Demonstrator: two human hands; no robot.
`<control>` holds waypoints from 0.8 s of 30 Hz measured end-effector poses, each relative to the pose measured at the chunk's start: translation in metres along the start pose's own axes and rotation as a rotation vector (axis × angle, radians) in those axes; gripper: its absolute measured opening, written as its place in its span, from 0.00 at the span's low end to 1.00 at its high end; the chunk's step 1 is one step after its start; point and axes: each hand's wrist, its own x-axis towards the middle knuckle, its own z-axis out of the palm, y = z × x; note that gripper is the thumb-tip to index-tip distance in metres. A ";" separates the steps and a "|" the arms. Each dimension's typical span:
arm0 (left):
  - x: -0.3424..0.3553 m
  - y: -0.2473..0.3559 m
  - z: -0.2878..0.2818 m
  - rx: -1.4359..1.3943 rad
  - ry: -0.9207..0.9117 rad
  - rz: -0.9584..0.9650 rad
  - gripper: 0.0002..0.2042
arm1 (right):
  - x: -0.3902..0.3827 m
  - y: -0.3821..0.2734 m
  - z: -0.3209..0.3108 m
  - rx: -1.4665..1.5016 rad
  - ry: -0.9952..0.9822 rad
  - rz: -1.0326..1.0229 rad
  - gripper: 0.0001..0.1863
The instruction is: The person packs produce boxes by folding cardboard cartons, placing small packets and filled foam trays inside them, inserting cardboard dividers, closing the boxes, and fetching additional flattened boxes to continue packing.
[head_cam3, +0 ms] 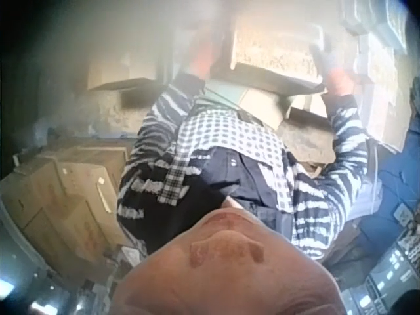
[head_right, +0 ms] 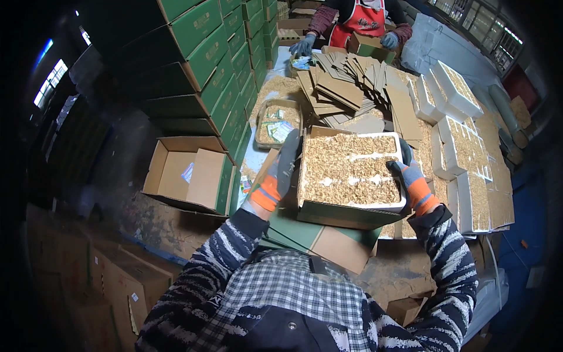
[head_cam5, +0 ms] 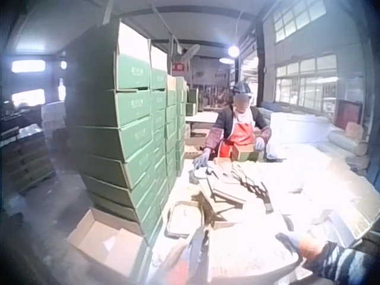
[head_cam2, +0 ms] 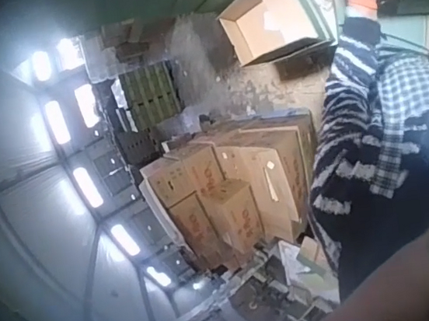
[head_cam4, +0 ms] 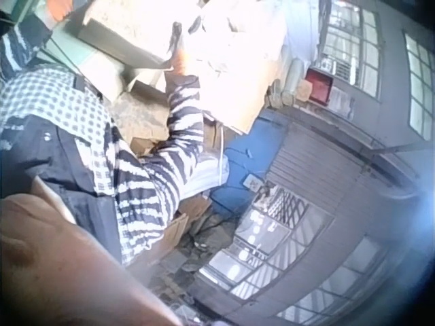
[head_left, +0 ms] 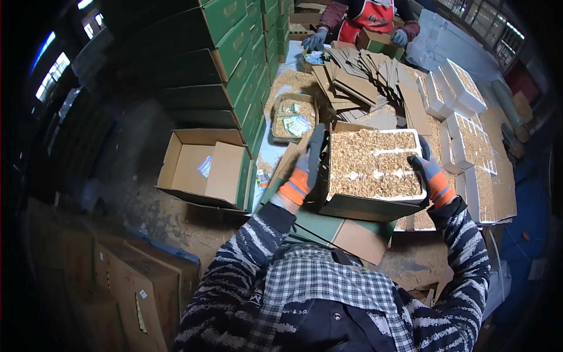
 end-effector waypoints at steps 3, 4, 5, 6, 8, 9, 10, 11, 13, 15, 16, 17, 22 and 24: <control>-0.014 -0.036 -0.103 0.004 0.100 -0.280 0.22 | 0.023 0.027 -0.018 -0.570 -0.132 -0.095 0.33; -0.021 -0.046 -0.140 0.438 0.074 -0.344 0.21 | 0.015 0.018 -0.008 -0.851 -0.165 -0.096 0.32; -0.018 -0.040 -0.144 1.007 -0.010 -0.439 0.22 | 0.006 0.005 -0.008 -1.137 -0.154 -0.075 0.31; -0.025 -0.045 -0.157 1.193 -0.119 -0.493 0.21 | 0.016 0.014 -0.017 -1.215 -0.247 0.034 0.26; -0.036 -0.060 -0.181 1.498 -0.393 -0.817 0.18 | 0.010 0.014 0.006 -1.663 -0.369 -0.109 0.21; -0.038 -0.068 -0.191 1.485 -0.466 -0.771 0.18 | 0.015 0.021 0.010 -1.770 -0.437 -0.127 0.19; -0.041 -0.079 -0.203 1.564 -0.551 -0.702 0.17 | 0.018 0.021 0.020 -1.836 -0.505 -0.126 0.17; -0.033 -0.086 -0.197 1.619 -0.707 -0.709 0.16 | 0.030 0.035 0.008 -1.900 -0.610 -0.134 0.15; -0.051 -0.110 -0.224 1.644 -0.727 -0.683 0.17 | 0.030 -0.004 0.039 -1.833 -0.680 -0.047 0.15; -0.051 -0.128 -0.223 1.655 -0.791 -0.611 0.17 | 0.051 0.005 0.009 -1.887 -0.378 -0.488 0.16; -0.086 -0.134 -0.270 1.697 -0.778 -0.569 0.17 | 0.061 -0.050 0.037 -1.547 -0.460 -0.245 0.18; -0.103 -0.143 -0.300 1.737 -0.790 -0.504 0.17 | 0.096 -0.037 0.021 -1.389 -0.313 -0.311 0.17; -0.079 -0.123 -0.249 1.507 -0.611 -0.599 0.13 | 0.168 0.018 -0.085 -1.810 0.124 -0.327 0.43; -0.053 -0.105 -0.213 1.533 -0.642 -0.547 0.13 | 0.191 0.085 -0.135 -1.839 0.212 -0.073 0.45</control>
